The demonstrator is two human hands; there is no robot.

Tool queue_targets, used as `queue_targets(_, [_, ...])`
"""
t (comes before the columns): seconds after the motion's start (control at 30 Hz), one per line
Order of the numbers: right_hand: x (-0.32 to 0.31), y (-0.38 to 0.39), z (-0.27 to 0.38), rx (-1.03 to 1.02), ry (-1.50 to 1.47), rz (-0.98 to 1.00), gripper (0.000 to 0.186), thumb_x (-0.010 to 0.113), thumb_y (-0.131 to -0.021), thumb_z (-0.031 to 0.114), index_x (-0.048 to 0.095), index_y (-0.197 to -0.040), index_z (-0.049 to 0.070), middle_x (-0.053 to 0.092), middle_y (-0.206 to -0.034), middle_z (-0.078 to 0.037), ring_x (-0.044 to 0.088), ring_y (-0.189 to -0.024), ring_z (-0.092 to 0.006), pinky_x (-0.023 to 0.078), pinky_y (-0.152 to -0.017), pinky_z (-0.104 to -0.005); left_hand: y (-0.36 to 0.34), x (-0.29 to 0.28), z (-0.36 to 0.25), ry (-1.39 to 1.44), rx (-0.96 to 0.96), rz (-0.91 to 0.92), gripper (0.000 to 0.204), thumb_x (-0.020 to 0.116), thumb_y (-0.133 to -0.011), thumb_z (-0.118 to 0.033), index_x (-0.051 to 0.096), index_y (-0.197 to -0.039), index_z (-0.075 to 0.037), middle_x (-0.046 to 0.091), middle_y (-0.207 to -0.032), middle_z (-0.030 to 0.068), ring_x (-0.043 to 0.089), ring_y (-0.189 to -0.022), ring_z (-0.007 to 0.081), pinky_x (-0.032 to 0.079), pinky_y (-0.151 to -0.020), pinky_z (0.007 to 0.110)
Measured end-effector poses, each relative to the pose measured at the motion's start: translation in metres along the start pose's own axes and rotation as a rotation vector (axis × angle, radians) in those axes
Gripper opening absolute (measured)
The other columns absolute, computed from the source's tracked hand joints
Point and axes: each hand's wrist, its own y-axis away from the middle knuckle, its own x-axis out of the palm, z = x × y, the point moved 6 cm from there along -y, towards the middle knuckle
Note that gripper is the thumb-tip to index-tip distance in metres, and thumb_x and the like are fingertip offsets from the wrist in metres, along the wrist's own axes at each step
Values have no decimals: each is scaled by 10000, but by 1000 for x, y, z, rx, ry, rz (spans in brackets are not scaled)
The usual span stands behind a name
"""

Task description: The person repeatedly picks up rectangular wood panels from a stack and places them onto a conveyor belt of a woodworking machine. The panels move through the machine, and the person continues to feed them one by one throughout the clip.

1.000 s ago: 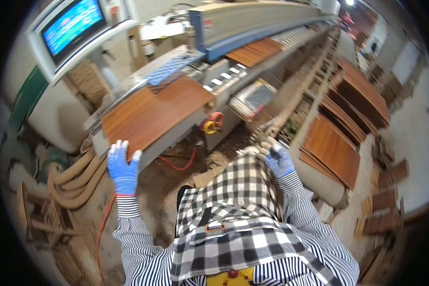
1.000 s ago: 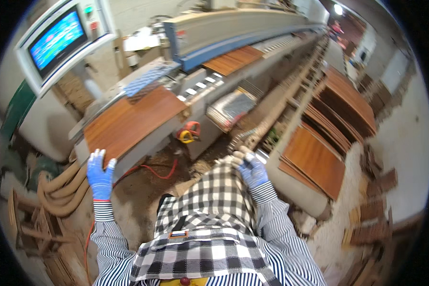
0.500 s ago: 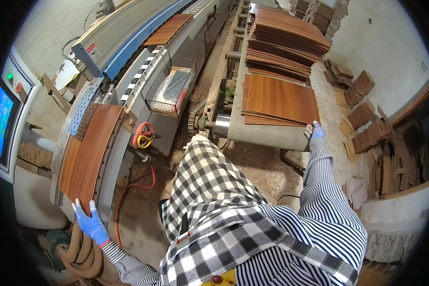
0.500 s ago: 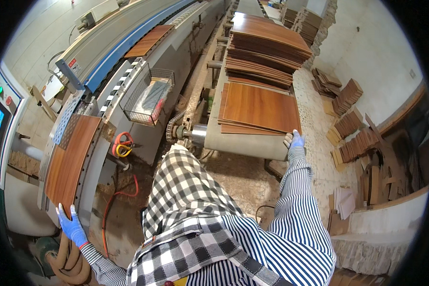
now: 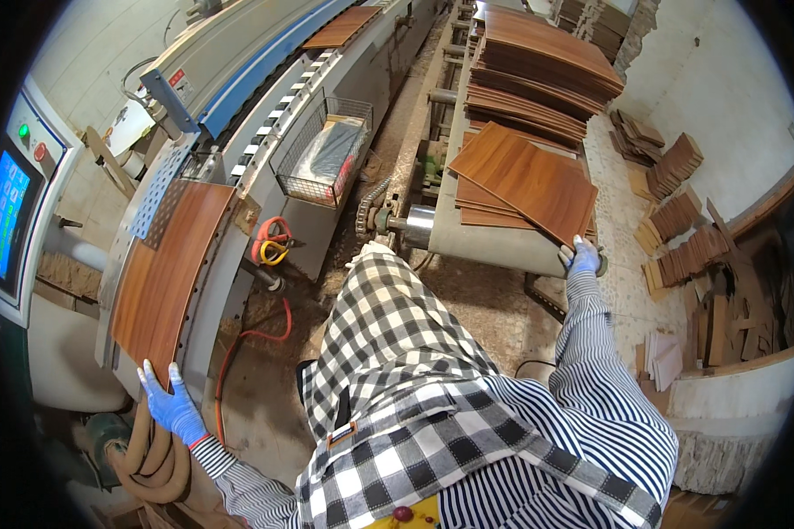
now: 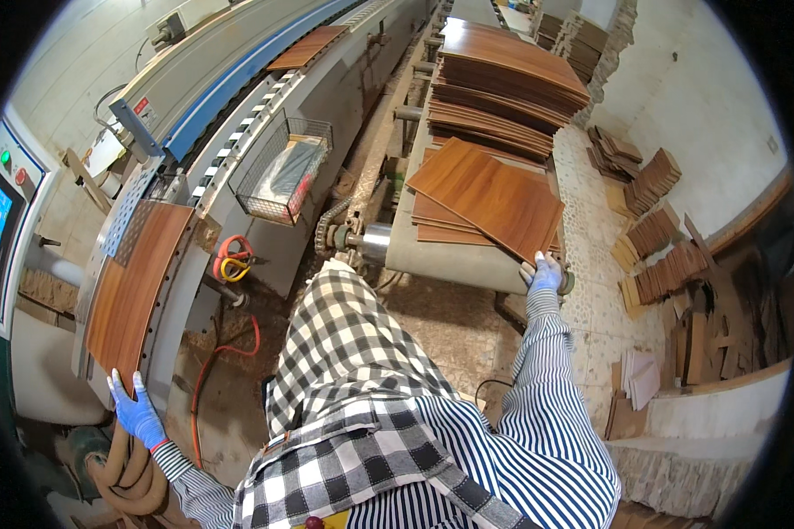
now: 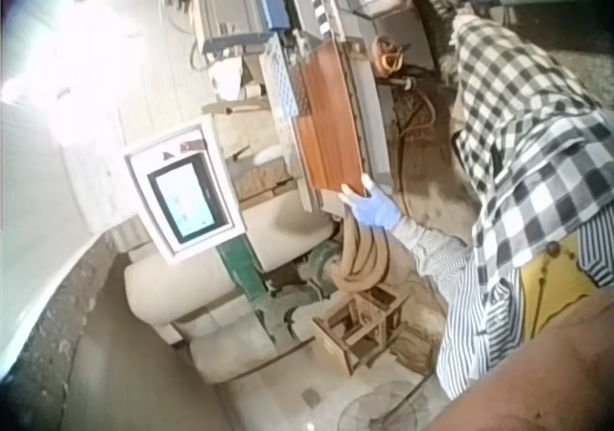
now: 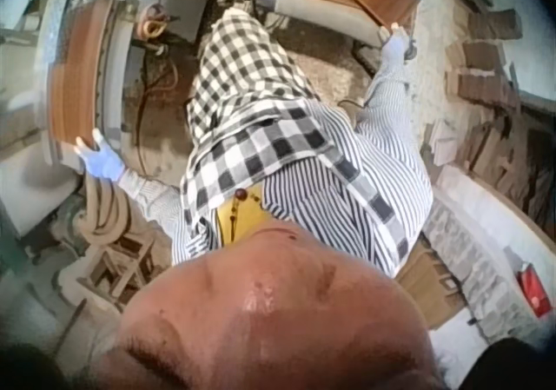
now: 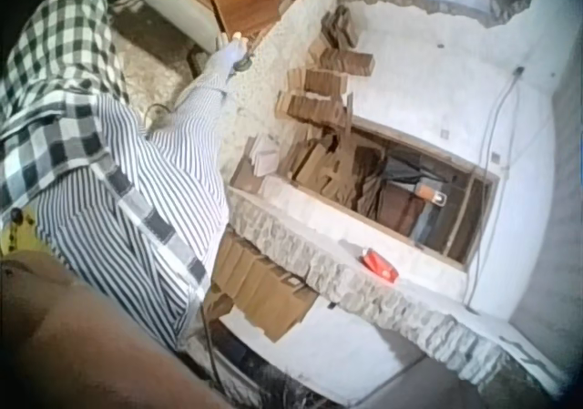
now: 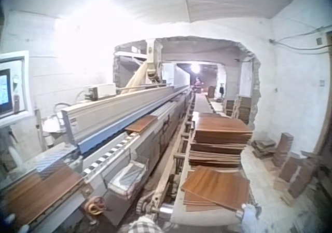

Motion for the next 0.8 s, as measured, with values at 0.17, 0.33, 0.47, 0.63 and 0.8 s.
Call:
queue_targets(0.17, [-9,26,3,-74,7,41,369,616,-904,144,496,-1247,81,614,-992,-94,616,-581,-179,556,-511,-292,6,-3,4,2,-7,-21,618,555,-893,-502,477,-1366,-111,422,-1428,179,485,-1239,352,391,-1024,425])
queue_targets(0.33, [-36,13,-15,47,-265,-198,502,652,-871,395,510,-1246,92,576,-1110,-169,617,-914,-321,548,-795,-421,6,-6,1,-8,5,-67,604,584,-879,-480,500,-1343,-102,453,-1401,186,519,-1196,366,412,-996,429])
queue_targets(0.47, [16,32,-41,158,-463,-23,603,629,-865,480,457,-1322,125,518,-1203,-241,498,-1174,-422,449,-981,-504,8,-5,3,26,75,-125,588,639,-842,-448,531,-1297,-91,478,-1366,215,555,-1130,378,438,-945,434])
queue_targets(0.63, [72,37,-63,283,-489,189,418,391,-983,300,346,-1364,135,426,-1298,-254,410,-1232,-444,335,-1082,-527,8,-18,-8,61,76,-109,614,684,-806,-430,537,-1280,-69,497,-1345,212,550,-1120,382,422,-953,441])
queue_targets(0.8, [56,38,-68,231,-437,152,713,611,-822,430,378,-1344,3,394,-1393,-197,381,-1276,-407,369,-1059,-453,20,-24,0,102,106,-76,523,635,-871,-349,526,-1306,-79,493,-1367,167,496,-1195,336,343,-1046,427])
